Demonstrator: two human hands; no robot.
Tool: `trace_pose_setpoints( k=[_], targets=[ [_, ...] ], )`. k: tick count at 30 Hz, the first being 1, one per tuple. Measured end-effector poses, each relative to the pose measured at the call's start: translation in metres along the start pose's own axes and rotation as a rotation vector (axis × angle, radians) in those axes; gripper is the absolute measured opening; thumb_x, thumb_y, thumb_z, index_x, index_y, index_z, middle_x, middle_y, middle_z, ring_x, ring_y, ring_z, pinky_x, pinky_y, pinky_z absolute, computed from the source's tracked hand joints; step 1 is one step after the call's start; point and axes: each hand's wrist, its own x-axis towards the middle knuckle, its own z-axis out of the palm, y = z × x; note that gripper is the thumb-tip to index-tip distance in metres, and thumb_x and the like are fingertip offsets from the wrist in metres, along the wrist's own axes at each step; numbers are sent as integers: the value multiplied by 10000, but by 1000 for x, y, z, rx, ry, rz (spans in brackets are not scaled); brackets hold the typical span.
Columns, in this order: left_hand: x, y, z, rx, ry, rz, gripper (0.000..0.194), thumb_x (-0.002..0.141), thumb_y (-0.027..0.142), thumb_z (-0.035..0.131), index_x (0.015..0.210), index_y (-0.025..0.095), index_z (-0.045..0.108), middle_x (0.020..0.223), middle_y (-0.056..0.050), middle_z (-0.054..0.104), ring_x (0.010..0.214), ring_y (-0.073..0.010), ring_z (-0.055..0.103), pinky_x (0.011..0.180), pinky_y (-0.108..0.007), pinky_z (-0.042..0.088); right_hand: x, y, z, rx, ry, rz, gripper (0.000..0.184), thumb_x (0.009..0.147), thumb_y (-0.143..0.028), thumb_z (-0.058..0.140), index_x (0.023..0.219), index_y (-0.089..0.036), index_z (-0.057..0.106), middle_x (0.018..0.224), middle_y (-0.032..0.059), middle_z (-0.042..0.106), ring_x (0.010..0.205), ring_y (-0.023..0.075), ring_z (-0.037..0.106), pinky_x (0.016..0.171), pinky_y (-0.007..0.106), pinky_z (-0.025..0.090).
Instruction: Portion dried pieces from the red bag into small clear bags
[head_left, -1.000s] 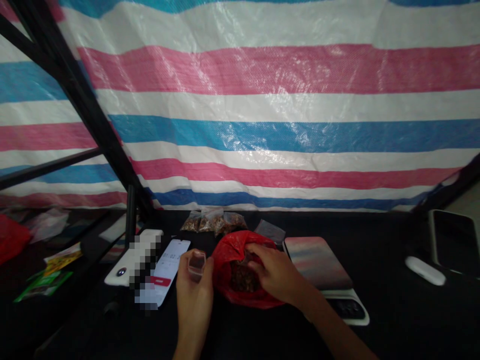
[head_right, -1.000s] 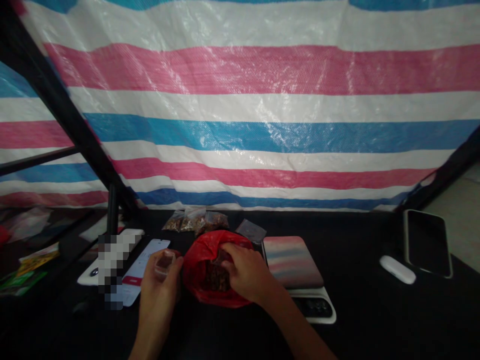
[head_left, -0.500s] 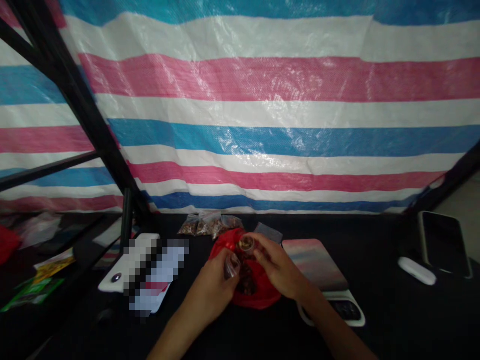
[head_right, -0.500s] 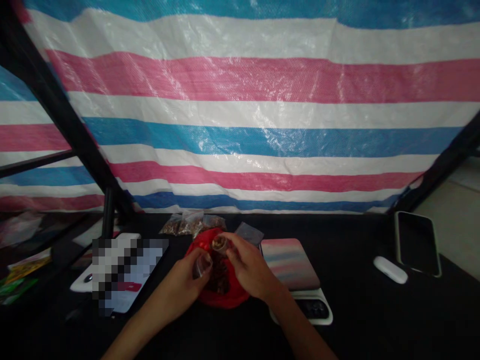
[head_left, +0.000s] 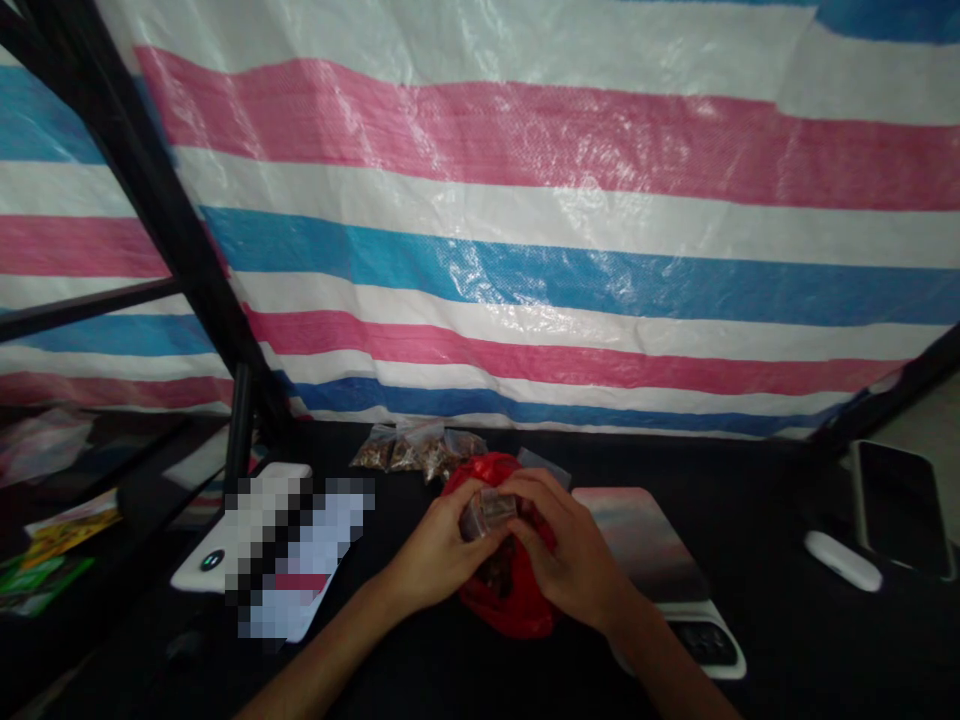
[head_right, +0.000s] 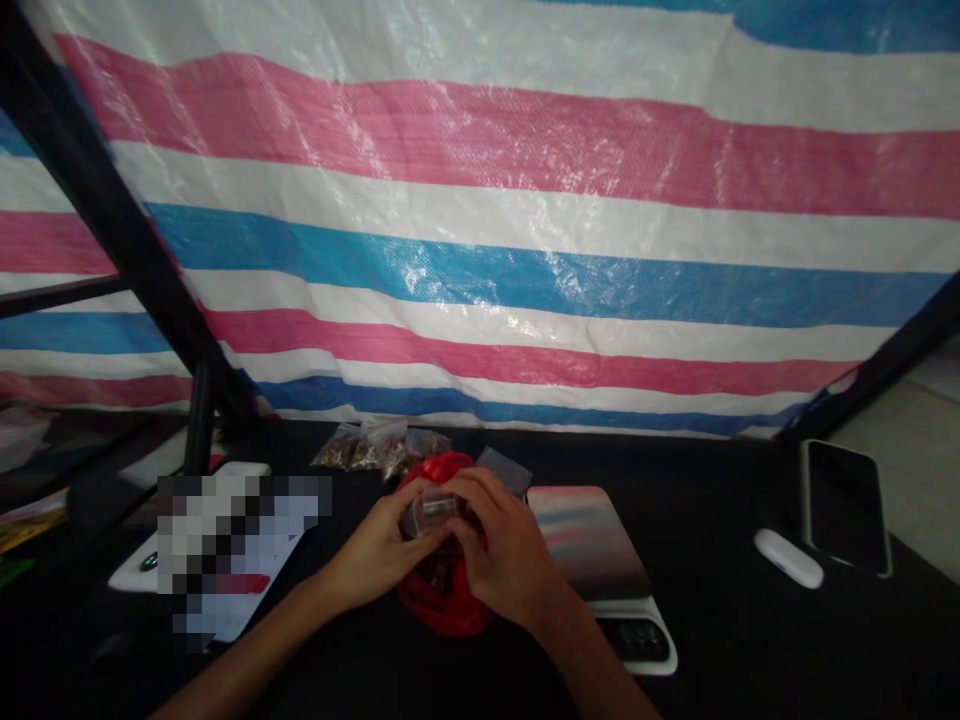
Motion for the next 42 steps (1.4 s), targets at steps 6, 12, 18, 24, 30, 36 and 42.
trace_pose_setpoints(
  k=[6, 12, 18, 24, 30, 36, 42],
  targets=[
    [-14, -4, 7, 18, 70, -9, 211, 869, 249, 670, 1073, 195, 652, 1010, -24, 727, 891, -177, 667, 818, -270, 516, -2, -7, 3, -169, 17, -217, 405, 999, -121, 435, 1359, -262, 554, 1253, 85, 651, 1148, 216, 619, 992, 374, 519],
    [-17, -7, 6, 115, 75, 26, 280, 817, 187, 677, 1096, 211, 657, 1048, -19, 736, 941, -184, 681, 857, -275, 510, -3, -14, 4, -234, 20, -196, 336, 1015, -243, 480, 1339, -215, 564, 1164, 112, 674, 1060, 233, 661, 886, 366, 573],
    [-17, -19, 3, 165, 75, 72, 289, 799, 148, 672, 1081, 206, 648, 1024, -20, 731, 915, -179, 676, 826, -269, 503, -4, -12, 7, -237, 14, -149, 218, 1000, -295, 556, 1195, -217, 612, 1060, 88, 690, 953, 219, 686, 812, 339, 588],
    [-15, -27, 0, 140, 101, 71, 192, 861, 230, 677, 1051, 217, 651, 1009, -15, 733, 915, -177, 683, 827, -269, 513, -1, -19, 8, -220, 13, -262, 281, 1022, -138, 420, 1209, -220, 614, 1148, 95, 693, 1062, 189, 674, 913, 321, 561],
    [-19, -31, 3, 262, 128, 150, 206, 825, 199, 701, 1027, 207, 660, 943, -22, 736, 864, -186, 682, 800, -280, 512, -1, -13, 7, -224, 9, -112, 240, 997, -410, 571, 1139, -230, 643, 990, 67, 733, 888, 216, 714, 777, 336, 582],
    [-18, -27, 1, 265, 148, 143, 209, 870, 278, 686, 1068, 214, 669, 1012, -49, 755, 933, -211, 696, 852, -303, 518, -3, -11, 10, -183, -18, -45, 228, 1028, -315, 500, 1216, -250, 611, 1087, 69, 740, 986, 209, 720, 863, 334, 581],
    [-14, -18, -1, 220, 182, 44, 172, 919, 334, 647, 1044, 219, 677, 989, -27, 746, 903, -181, 694, 822, -267, 522, -5, -6, 12, -82, 32, -60, 308, 1028, -164, 416, 1281, -263, 561, 1297, 85, 653, 1198, 187, 647, 1011, 349, 549]
  ],
)
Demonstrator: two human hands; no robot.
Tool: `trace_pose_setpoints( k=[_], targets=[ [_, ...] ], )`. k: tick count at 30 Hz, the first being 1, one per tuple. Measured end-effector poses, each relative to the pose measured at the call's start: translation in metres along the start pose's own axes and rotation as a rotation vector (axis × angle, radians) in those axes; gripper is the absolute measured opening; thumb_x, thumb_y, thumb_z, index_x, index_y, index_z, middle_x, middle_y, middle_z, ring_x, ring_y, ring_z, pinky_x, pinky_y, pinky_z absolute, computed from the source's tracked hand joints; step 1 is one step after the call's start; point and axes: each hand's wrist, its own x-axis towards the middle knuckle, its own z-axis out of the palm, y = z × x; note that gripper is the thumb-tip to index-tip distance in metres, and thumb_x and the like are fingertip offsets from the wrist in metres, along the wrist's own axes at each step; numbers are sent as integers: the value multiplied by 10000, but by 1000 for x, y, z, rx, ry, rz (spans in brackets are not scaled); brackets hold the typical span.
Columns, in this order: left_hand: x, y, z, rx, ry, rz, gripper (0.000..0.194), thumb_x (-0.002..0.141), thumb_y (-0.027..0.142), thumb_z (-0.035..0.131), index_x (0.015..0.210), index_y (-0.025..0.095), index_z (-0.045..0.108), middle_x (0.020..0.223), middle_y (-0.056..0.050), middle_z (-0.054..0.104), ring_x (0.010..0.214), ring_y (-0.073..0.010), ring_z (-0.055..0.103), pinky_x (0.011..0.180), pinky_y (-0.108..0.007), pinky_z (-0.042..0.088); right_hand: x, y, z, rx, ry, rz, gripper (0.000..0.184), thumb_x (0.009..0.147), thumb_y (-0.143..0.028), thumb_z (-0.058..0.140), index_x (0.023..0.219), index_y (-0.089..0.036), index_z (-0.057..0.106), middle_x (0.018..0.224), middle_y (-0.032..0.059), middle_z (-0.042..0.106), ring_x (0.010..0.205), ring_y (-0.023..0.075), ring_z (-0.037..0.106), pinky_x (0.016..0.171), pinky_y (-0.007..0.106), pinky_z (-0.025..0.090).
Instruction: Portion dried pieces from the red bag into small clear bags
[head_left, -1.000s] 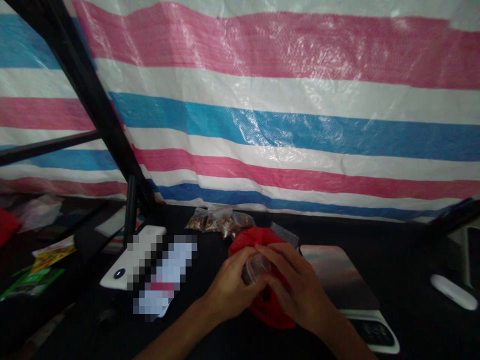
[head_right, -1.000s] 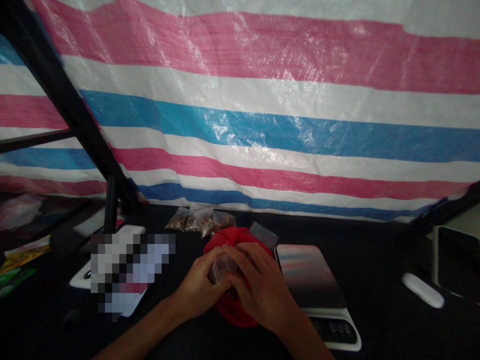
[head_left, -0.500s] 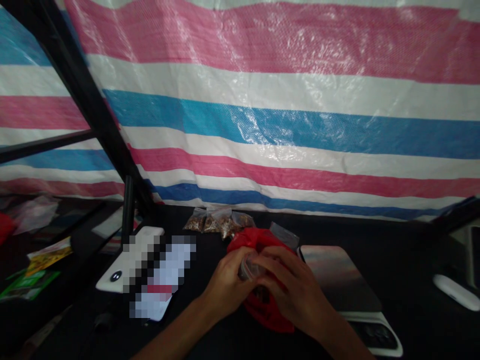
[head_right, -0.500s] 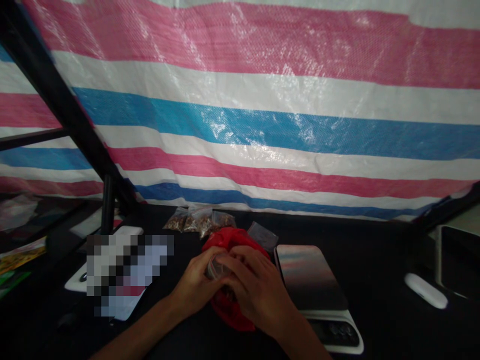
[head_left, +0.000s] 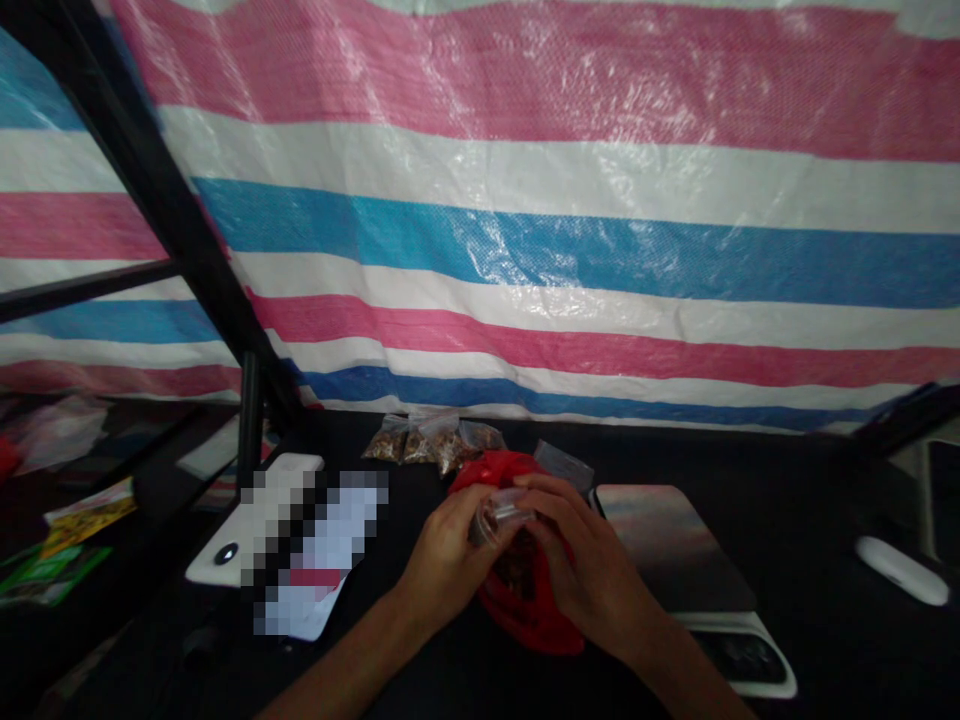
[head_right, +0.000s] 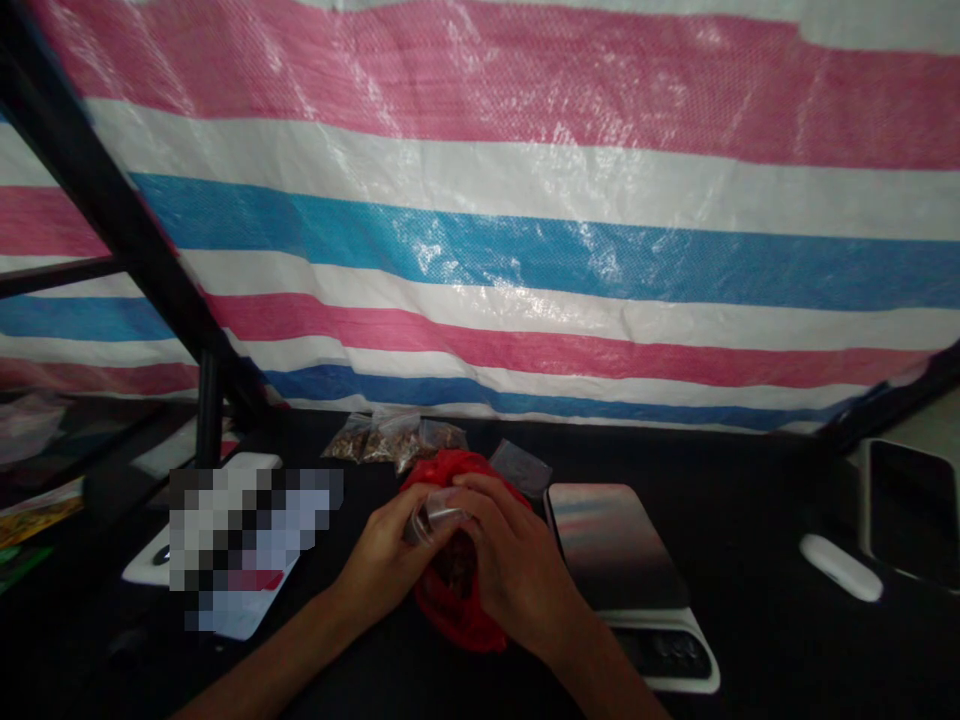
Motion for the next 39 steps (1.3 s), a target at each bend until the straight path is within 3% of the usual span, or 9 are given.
trace_pose_setpoints(
  k=[7, 14, 20, 24, 29, 33, 39],
  targets=[
    [2, 4, -1, 42, 84, -35, 131, 918, 338, 636, 948, 214, 663, 813, 11, 678, 726, -141, 642, 686, -227, 493, 2, 1, -1, 58, 62, 156, 224, 1018, -206, 464, 1198, -268, 581, 1262, 76, 660, 1174, 186, 661, 935, 314, 583],
    [3, 5, -2, 150, 50, -26, 117, 924, 338, 622, 896, 224, 630, 816, 9, 673, 754, -155, 639, 710, -247, 483, 4, 2, -5, -107, -98, 244, 249, 1004, -206, 422, 1210, -251, 555, 1191, 71, 704, 974, 219, 740, 767, 343, 613],
    [1, 9, -4, 370, 108, -42, 114, 931, 301, 566, 843, 241, 606, 784, 3, 689, 730, -174, 653, 683, -266, 459, 0, 16, 3, -192, -148, 237, 345, 957, -134, 473, 1273, -208, 589, 1240, 127, 686, 1124, 265, 680, 939, 446, 577],
    [0, 19, -6, 583, 135, -165, 139, 951, 324, 510, 849, 243, 559, 775, -16, 698, 712, -204, 680, 640, -284, 415, -1, 25, 7, -322, -164, 209, 297, 945, -159, 545, 1225, -190, 638, 1177, 146, 706, 1093, 299, 684, 928, 483, 581],
    [-4, 29, -5, 717, 23, -376, 172, 983, 377, 439, 987, 217, 502, 911, -99, 709, 771, -286, 728, 606, -309, 397, -1, 23, 5, -422, -225, 283, 258, 947, -187, 567, 1191, -199, 652, 1212, 142, 702, 982, 277, 738, 801, 407, 623],
    [-8, 22, 0, 501, 5, -424, 153, 920, 317, 540, 1010, 224, 458, 965, -83, 664, 752, -261, 719, 611, -306, 417, 0, 19, 7, -386, -223, 300, 290, 962, -210, 547, 1240, -197, 628, 1268, 143, 682, 1006, 266, 741, 779, 376, 627],
    [-4, 0, 10, -161, 195, -223, 292, 781, 148, 609, 980, 232, 412, 882, 13, 546, 771, -155, 596, 705, -271, 493, 1, 14, 7, -355, -177, 288, 265, 979, -265, 542, 1227, -214, 619, 1183, 105, 709, 954, 258, 745, 763, 381, 626]
  ],
)
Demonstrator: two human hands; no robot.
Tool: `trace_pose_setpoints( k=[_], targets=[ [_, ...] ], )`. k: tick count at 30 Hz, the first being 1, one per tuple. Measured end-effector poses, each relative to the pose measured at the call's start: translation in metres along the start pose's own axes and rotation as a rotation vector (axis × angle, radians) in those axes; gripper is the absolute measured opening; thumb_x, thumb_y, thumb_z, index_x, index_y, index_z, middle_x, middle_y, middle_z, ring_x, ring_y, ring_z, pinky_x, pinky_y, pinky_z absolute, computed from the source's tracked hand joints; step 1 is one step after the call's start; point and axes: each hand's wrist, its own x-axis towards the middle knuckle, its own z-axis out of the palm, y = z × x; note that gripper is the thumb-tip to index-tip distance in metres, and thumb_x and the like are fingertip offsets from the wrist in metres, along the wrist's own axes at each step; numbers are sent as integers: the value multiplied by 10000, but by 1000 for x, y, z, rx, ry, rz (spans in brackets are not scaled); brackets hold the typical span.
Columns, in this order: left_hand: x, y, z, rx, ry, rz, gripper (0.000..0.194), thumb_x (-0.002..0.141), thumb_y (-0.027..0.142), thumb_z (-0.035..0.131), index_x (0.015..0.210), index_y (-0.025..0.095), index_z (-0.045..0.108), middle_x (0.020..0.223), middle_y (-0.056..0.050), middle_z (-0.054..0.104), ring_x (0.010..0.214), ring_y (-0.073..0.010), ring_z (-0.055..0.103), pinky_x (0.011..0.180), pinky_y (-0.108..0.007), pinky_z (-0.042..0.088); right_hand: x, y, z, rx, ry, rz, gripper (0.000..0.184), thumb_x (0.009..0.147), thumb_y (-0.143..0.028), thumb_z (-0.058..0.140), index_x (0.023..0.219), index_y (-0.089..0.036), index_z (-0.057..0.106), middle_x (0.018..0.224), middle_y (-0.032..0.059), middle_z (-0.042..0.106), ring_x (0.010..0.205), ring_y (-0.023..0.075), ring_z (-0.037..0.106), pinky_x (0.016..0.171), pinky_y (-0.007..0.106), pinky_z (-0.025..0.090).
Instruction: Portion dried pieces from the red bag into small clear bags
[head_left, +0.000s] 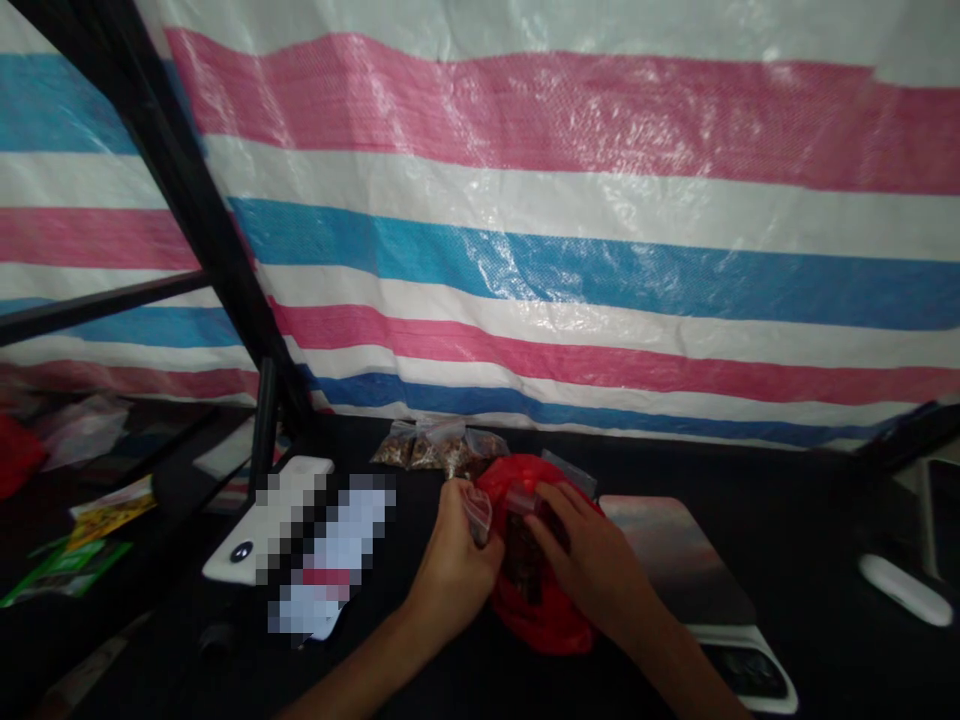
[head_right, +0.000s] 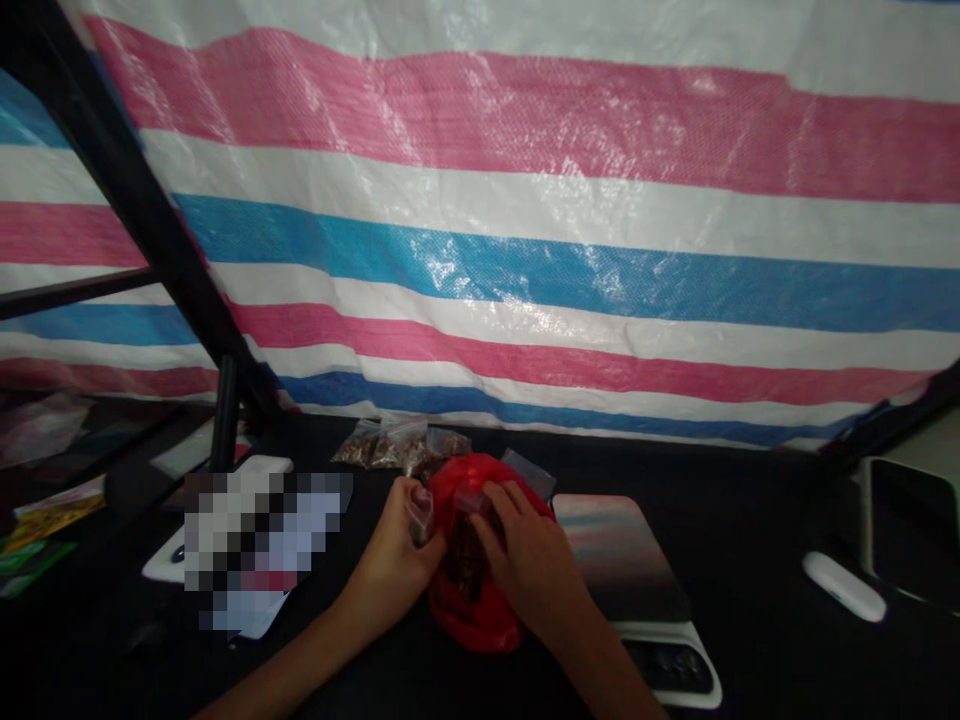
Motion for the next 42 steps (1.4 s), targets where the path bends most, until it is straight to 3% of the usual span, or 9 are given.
trace_pose_setpoints(
  k=[5, 10, 17, 20, 24, 28, 34, 38, 42],
  targets=[
    [13, -2, 0, -245, 99, -6, 319, 793, 236, 640, 932, 247, 353, 778, 70, 453, 640, -100, 507, 614, -214, 458, 1, 3, -1, 22, 44, -8, 244, 970, -210, 523, 1190, -229, 627, 1258, 105, 652, 1008, 243, 719, 773, 361, 624],
    [12, 0, -7, -76, 181, -18, 301, 817, 251, 641, 968, 242, 381, 837, 39, 508, 741, -143, 579, 707, -270, 496, 0, 8, -1, 57, 42, -111, 344, 934, -77, 458, 1205, -211, 621, 1248, 120, 642, 1173, 270, 625, 987, 452, 553],
    [2, 7, -6, 22, -87, -126, 273, 825, 135, 585, 987, 238, 393, 810, 22, 610, 707, -162, 627, 650, -268, 450, -2, 6, 0, 69, -118, -74, 397, 846, 20, 425, 1102, -183, 649, 1145, 122, 660, 1107, 263, 627, 942, 407, 542],
    [6, 2, -4, -92, -95, -99, 283, 809, 138, 592, 990, 237, 398, 801, 38, 600, 701, -145, 611, 646, -252, 451, -2, 1, -3, 68, -207, -1, 397, 891, -23, 428, 1185, -183, 642, 1181, 119, 644, 1086, 244, 641, 934, 375, 525],
    [15, -7, -3, -236, -5, -52, 265, 782, 192, 641, 924, 231, 420, 778, 52, 561, 690, -123, 565, 659, -239, 460, -2, -4, -6, 10, -289, 62, 393, 946, -111, 448, 1286, -210, 618, 1222, 117, 639, 1083, 241, 658, 928, 357, 504],
    [21, -8, -6, -327, 24, -126, 279, 771, 233, 669, 900, 233, 422, 746, 56, 580, 638, -125, 570, 614, -238, 466, -2, -9, -8, -70, -343, 133, 309, 994, -215, 447, 1246, -215, 627, 1230, 115, 644, 974, 244, 708, 789, 334, 514],
    [23, -1, -18, -34, 75, -155, 241, 807, 217, 648, 954, 226, 457, 778, 10, 665, 695, -177, 645, 651, -265, 459, 2, -13, -9, -169, -365, 247, 245, 1021, -319, 453, 1134, -209, 641, 1187, 104, 679, 922, 259, 738, 696, 320, 504],
    [21, 7, -28, 172, -12, -219, 228, 815, 296, 691, 867, 224, 482, 681, 9, 642, 613, -175, 627, 557, -249, 393, 2, -13, -10, -191, -355, 296, 264, 1028, -349, 451, 1123, -200, 648, 1180, 116, 688, 944, 280, 740, 711, 339, 519],
    [14, 14, -31, 61, -292, -366, 325, 803, 381, 711, 954, 210, 479, 592, 62, 600, 420, -126, 535, 428, -220, 357, 1, -12, -10, -205, -356, 307, 284, 1023, -335, 456, 1159, -181, 653, 1188, 140, 674, 946, 301, 737, 703, 361, 534]
  ],
)
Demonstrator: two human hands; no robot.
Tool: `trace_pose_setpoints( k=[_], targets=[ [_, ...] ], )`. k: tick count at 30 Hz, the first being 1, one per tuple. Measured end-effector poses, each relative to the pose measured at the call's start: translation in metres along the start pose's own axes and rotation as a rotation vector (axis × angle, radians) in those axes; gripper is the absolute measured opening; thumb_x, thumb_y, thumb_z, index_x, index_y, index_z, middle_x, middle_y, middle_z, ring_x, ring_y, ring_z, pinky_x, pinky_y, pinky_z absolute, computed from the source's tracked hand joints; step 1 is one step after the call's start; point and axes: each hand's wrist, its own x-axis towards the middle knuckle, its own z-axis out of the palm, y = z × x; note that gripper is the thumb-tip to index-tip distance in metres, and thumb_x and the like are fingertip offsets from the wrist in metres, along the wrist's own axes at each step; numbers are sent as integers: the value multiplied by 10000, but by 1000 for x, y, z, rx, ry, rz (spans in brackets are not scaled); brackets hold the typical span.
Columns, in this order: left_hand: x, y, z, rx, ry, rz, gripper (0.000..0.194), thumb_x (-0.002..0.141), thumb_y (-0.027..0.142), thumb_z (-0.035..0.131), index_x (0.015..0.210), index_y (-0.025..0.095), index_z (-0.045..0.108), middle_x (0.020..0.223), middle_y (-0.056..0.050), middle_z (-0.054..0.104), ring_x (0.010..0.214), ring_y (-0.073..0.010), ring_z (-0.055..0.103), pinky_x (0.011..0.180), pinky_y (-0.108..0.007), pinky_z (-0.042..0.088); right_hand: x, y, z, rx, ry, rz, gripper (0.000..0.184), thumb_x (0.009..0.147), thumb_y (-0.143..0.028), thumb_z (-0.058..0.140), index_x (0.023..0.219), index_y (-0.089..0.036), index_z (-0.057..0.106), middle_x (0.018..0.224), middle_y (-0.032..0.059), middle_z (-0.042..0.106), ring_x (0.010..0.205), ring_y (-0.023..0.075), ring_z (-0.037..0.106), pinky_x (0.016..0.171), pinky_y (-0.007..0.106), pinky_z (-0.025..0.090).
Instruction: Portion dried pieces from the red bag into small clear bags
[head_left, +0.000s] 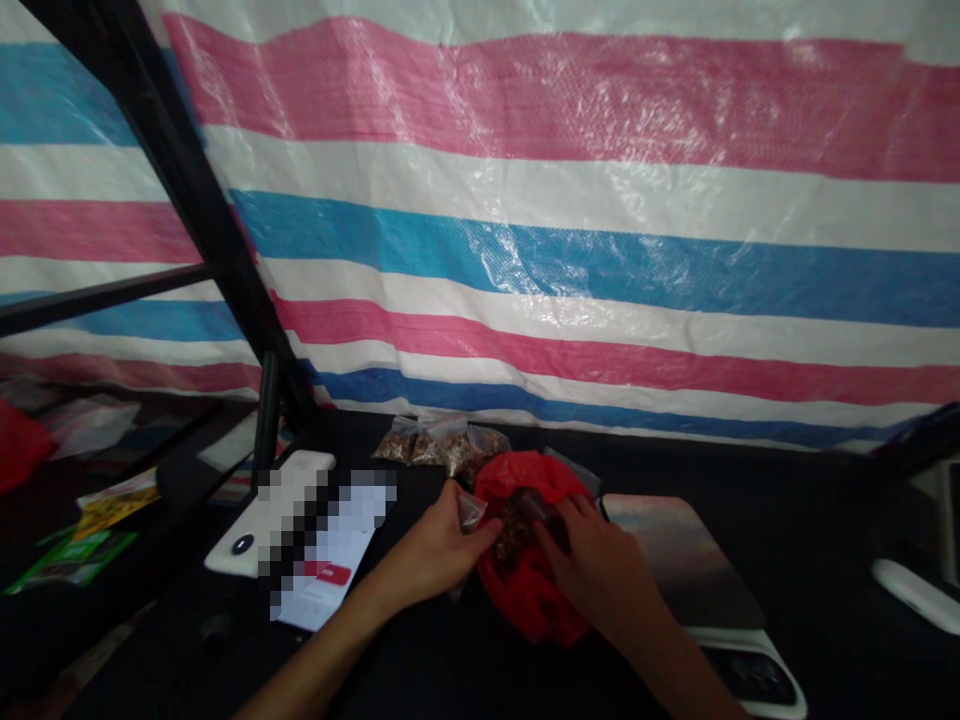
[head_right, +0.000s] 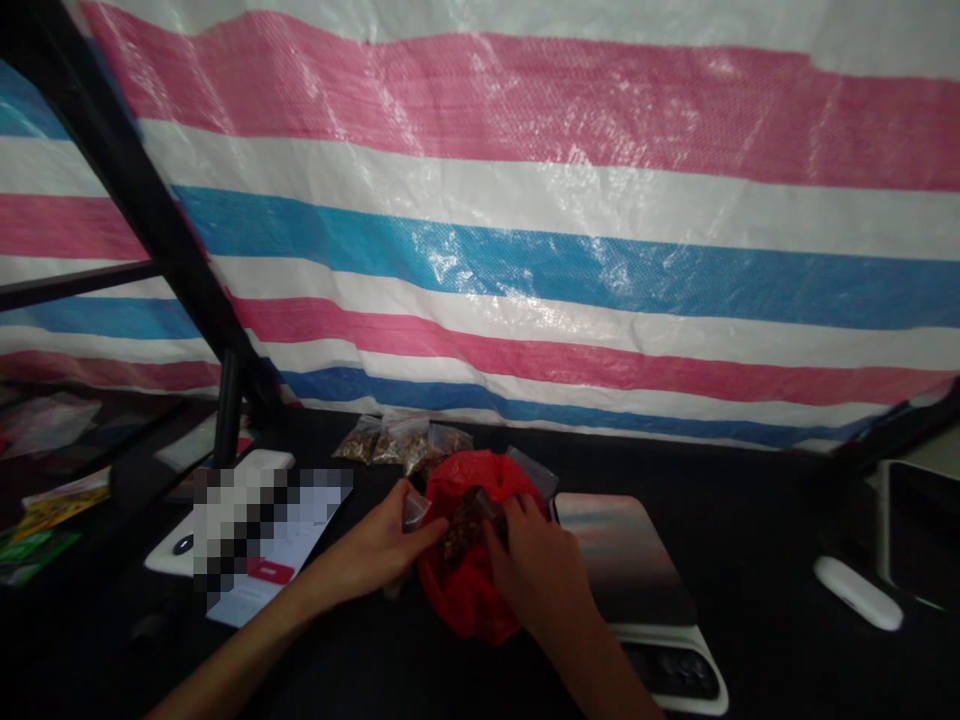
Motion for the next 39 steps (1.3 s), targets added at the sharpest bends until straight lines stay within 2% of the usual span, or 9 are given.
trace_pose_setpoints(
  k=[3, 8, 11, 14, 17, 20, 25, 30, 39],
  targets=[
    [-3, 2, 6, -168, -153, -69, 373, 763, 313, 716, 1017, 204, 465, 607, 77, 616, 411, -117, 551, 394, -197, 376, 0, 2, 1, 14, 2, -37, 338, 1024, -272, 416, 1282, -198, 622, 1242, 152, 640, 937, 289, 737, 702, 364, 546],
    [-1, 8, 9, -570, -180, -122, 305, 685, 211, 732, 946, 171, 579, 754, 8, 704, 605, -132, 659, 573, -243, 546, 2, 4, -4, 70, 21, -130, 567, 880, -17, 440, 1364, -268, 595, 1414, 124, 551, 1203, 259, 638, 877, 332, 540],
    [-1, 13, 4, -721, -218, -162, 244, 698, 230, 748, 897, 146, 634, 768, -17, 713, 623, -130, 650, 628, -271, 574, 2, 3, -10, 78, -8, -134, 558, 854, -7, 468, 1318, -268, 636, 1410, 105, 565, 1276, 259, 587, 922, 325, 531],
    [-1, 16, -2, -800, -205, -202, 178, 691, 203, 724, 831, 131, 641, 742, -16, 690, 657, -120, 641, 660, -244, 557, 2, 2, -12, 66, -44, -123, 549, 902, -54, 455, 1399, -253, 578, 1460, 127, 531, 1229, 268, 626, 895, 337, 549],
    [1, 14, -2, -727, -138, -132, 151, 689, 179, 677, 814, 168, 592, 688, 28, 625, 624, -108, 601, 603, -215, 501, 2, 4, -7, 52, -18, -116, 549, 951, -88, 402, 1460, -255, 521, 1486, 142, 506, 1179, 269, 661, 894, 354, 556],
    [7, 6, 2, -479, -10, 108, 208, 663, 111, 646, 802, 202, 522, 680, 68, 553, 591, -86, 518, 544, -186, 414, 2, 7, 1, 62, 44, -132, 517, 974, -134, 394, 1459, -254, 528, 1496, 149, 487, 1197, 275, 649, 911, 366, 556],
    [16, -10, 9, -289, 24, 323, 206, 686, 81, 586, 805, 212, 481, 735, 62, 493, 652, -91, 462, 603, -195, 397, 2, 10, 10, 113, 102, -191, 522, 955, -127, 431, 1442, -270, 555, 1463, 132, 524, 1265, 258, 595, 995, 361, 520],
    [14, -7, 12, -379, -23, 245, 206, 701, 150, 600, 821, 228, 452, 707, 71, 492, 606, -94, 467, 558, -203, 379, 1, 9, 8, 145, 83, -235, 490, 965, -133, 430, 1412, -258, 586, 1370, 137, 600, 1213, 265, 626, 991, 402, 526],
    [9, 3, 12, -584, 36, 76, 192, 662, 165, 627, 814, 210, 518, 713, 64, 572, 634, -95, 543, 620, -204, 443, 0, 4, 4, 238, 26, -221, 405, 994, -235, 481, 1376, -264, 611, 1300, 110, 660, 1143, 261, 662, 986, 401, 505]
  ],
)
